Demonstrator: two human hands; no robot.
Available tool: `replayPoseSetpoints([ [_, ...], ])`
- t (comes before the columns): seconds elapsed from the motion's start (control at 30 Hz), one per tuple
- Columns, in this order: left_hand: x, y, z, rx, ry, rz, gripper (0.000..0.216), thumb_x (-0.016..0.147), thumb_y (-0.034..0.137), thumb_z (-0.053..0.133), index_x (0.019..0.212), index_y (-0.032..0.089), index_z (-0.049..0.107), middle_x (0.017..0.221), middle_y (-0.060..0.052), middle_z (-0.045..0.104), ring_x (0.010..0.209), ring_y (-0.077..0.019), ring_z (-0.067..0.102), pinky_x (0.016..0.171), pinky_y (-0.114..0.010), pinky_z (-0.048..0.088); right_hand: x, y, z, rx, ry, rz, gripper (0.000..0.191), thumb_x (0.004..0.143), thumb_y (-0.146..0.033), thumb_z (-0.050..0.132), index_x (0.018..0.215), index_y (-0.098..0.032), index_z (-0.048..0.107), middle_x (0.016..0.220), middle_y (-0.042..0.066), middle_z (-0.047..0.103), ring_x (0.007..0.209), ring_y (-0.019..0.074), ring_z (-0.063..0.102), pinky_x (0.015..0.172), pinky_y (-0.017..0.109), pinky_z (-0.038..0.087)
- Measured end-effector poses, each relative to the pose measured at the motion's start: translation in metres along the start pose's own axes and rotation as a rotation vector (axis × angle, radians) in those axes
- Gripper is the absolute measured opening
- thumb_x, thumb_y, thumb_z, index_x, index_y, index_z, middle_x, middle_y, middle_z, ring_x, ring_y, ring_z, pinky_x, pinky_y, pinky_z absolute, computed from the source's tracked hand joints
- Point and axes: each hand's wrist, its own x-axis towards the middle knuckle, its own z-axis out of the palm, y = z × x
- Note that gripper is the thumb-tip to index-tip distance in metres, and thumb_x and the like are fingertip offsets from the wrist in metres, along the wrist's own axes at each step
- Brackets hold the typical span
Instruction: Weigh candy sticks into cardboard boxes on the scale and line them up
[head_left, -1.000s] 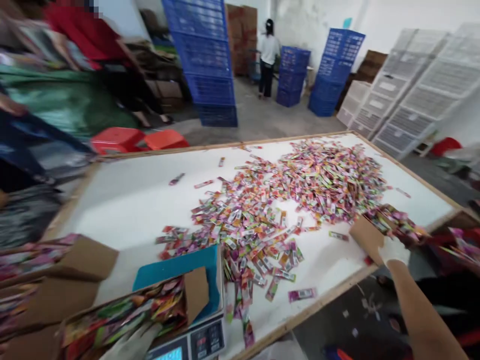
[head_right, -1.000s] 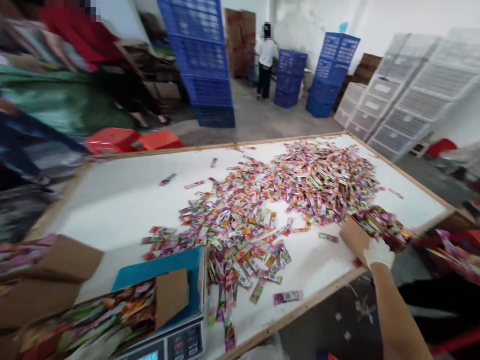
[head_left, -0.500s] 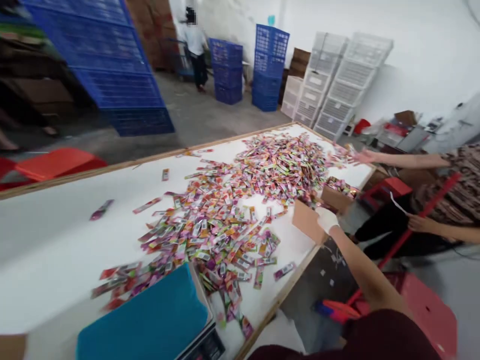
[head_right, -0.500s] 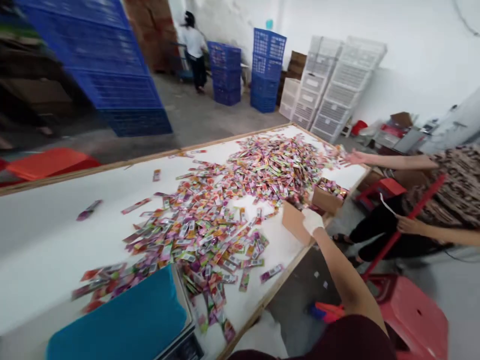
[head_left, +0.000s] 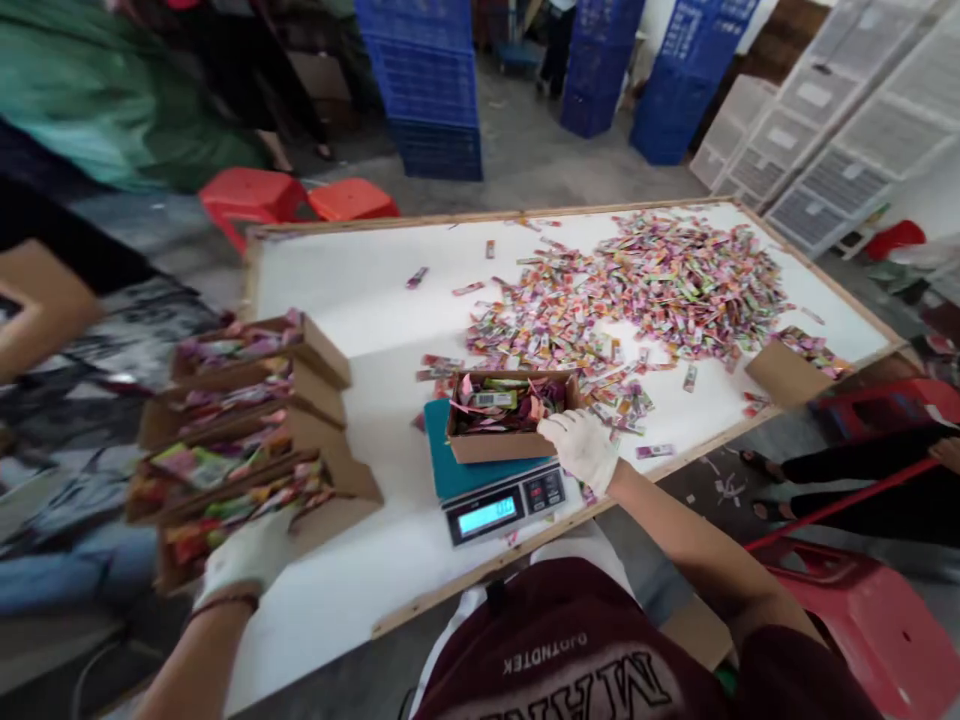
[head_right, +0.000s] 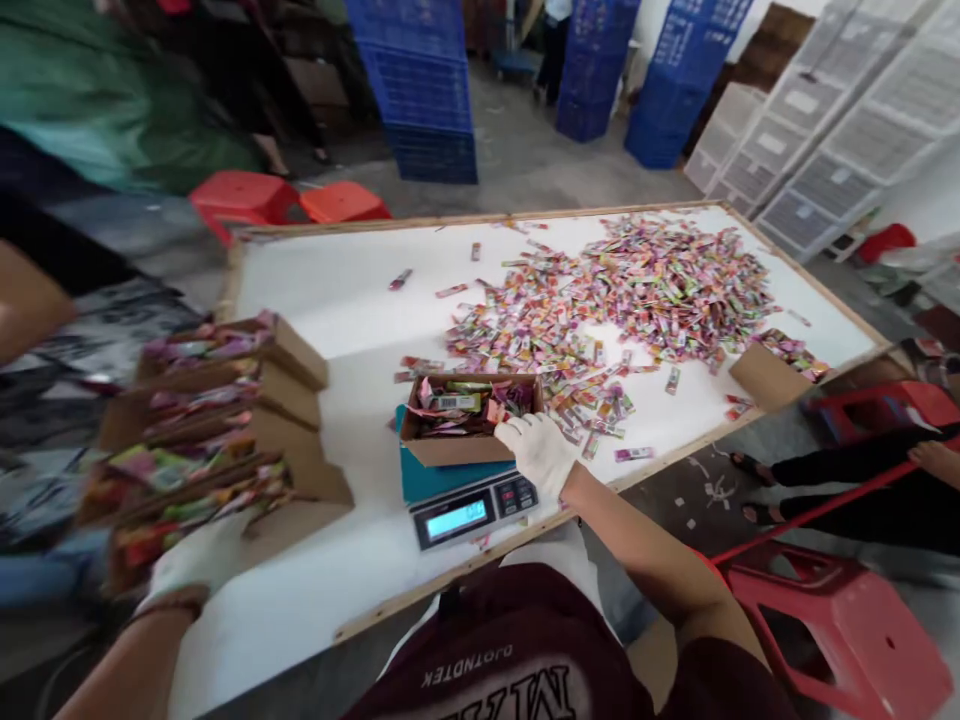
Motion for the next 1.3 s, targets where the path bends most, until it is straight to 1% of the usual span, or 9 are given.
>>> replayPoseSetpoints([
  [0.07,0.001,-0.019,0.016,0.075,-0.061,-0.06,0.023,0.079,0.035,0.05,0.079,0.018,0.066,0.086,-0.011,0.071,0.072,-0.0288,0.065,0.064,-0.045,0.054,0.008,-0.019,0.009,0.024,-0.045,-0.029,0.023,0.092,-0.011,0.044,0.102,-0.018,0.063,0.092,0.01,0.065,0.085,0.023,0.054,0.078,0.036,0.038],
  [0.23,-0.037,-0.016,0.022,0.139,0.045,-0.043,0.043,0.079,0.034,0.046,0.114,0.013,0.059,0.132,-0.018,0.058,0.114,-0.0344,0.057,0.095,-0.049,0.046,0.001,-0.02,-0.001,0.08,-0.064,-0.06,0.014,0.09,-0.017,0.052,0.102,-0.018,0.059,0.096,0.011,0.064,0.091,0.0257,0.054,0.082,0.038,0.042],
  [0.33,-0.074,0.001,0.028,-0.011,0.139,-0.094,0.045,0.086,0.039,0.042,0.119,0.013,0.057,0.131,-0.017,0.059,0.119,-0.0293,0.055,0.099,-0.042,0.045,-0.008,-0.006,-0.025,0.208,0.115,-0.027,0.024,0.089,-0.031,0.058,0.108,-0.017,0.053,0.101,0.012,0.06,0.095,0.0265,0.055,0.087,0.042,0.045],
  [0.47,-0.111,0.023,0.062,-0.291,0.187,-0.138,0.048,0.089,0.047,0.045,0.119,0.013,0.06,0.127,-0.016,0.062,0.119,-0.0277,0.057,0.103,-0.04,0.045,-0.007,0.008,-0.057,0.413,0.327,0.03,0.043,0.084,-0.04,0.064,0.118,-0.019,0.046,0.105,0.01,0.053,0.089,0.0232,0.057,0.08,0.041,0.052],
  [0.7,-0.136,0.044,0.108,-0.479,0.039,-0.14,0.046,0.087,0.047,0.048,0.118,0.016,0.061,0.129,-0.015,0.061,0.119,-0.0301,0.058,0.101,-0.045,0.048,0.025,-0.019,-0.055,0.208,0.101,-0.013,0.062,0.081,-0.048,0.066,0.129,-0.016,0.043,0.121,0.016,0.047,0.099,0.0282,0.056,0.083,0.044,0.052],
  [0.87,-0.14,0.041,0.101,-0.486,0.081,-0.098,0.044,0.089,0.047,0.048,0.118,0.016,0.061,0.13,-0.015,0.061,0.119,-0.0295,0.058,0.103,-0.045,0.047,0.027,-0.039,-0.047,0.082,-0.09,-0.039,0.067,0.082,-0.057,0.063,0.133,-0.018,0.043,0.126,0.016,0.045,0.105,0.0303,0.055,0.083,0.042,0.05],
  [1.07,-0.139,0.046,0.084,-0.466,0.074,-0.051,0.045,0.09,0.046,0.048,0.121,0.016,0.061,0.13,-0.014,0.061,0.119,-0.0289,0.059,0.102,-0.044,0.048,0.013,-0.042,-0.038,0.008,-0.152,0.054,0.063,0.086,-0.056,0.058,0.135,-0.017,0.046,0.125,0.017,0.051,0.097,0.0289,0.059,0.078,0.037,0.048],
  [1.2,-0.134,0.05,0.079,-0.452,0.058,0.008,0.045,0.091,0.046,0.047,0.12,0.014,0.062,0.128,-0.015,0.062,0.116,-0.0292,0.06,0.101,-0.043,0.048,0.025,-0.038,-0.011,0.013,-0.293,0.106,0.032,0.094,-0.032,0.049,0.121,-0.02,0.06,0.114,0.012,0.063,0.095,0.026,0.062,0.08,0.034,0.047],
  [1.3,-0.132,0.051,0.079,-0.447,0.033,0.053,0.046,0.09,0.046,0.046,0.118,0.013,0.062,0.127,-0.016,0.062,0.115,-0.0295,0.061,0.101,-0.043,0.048,0.032,-0.033,-0.008,0.035,-0.312,0.082,0.027,0.09,-0.012,0.044,0.104,-0.017,0.067,0.107,0.01,0.068,0.101,0.0237,0.062,0.088,0.032,0.045],
])
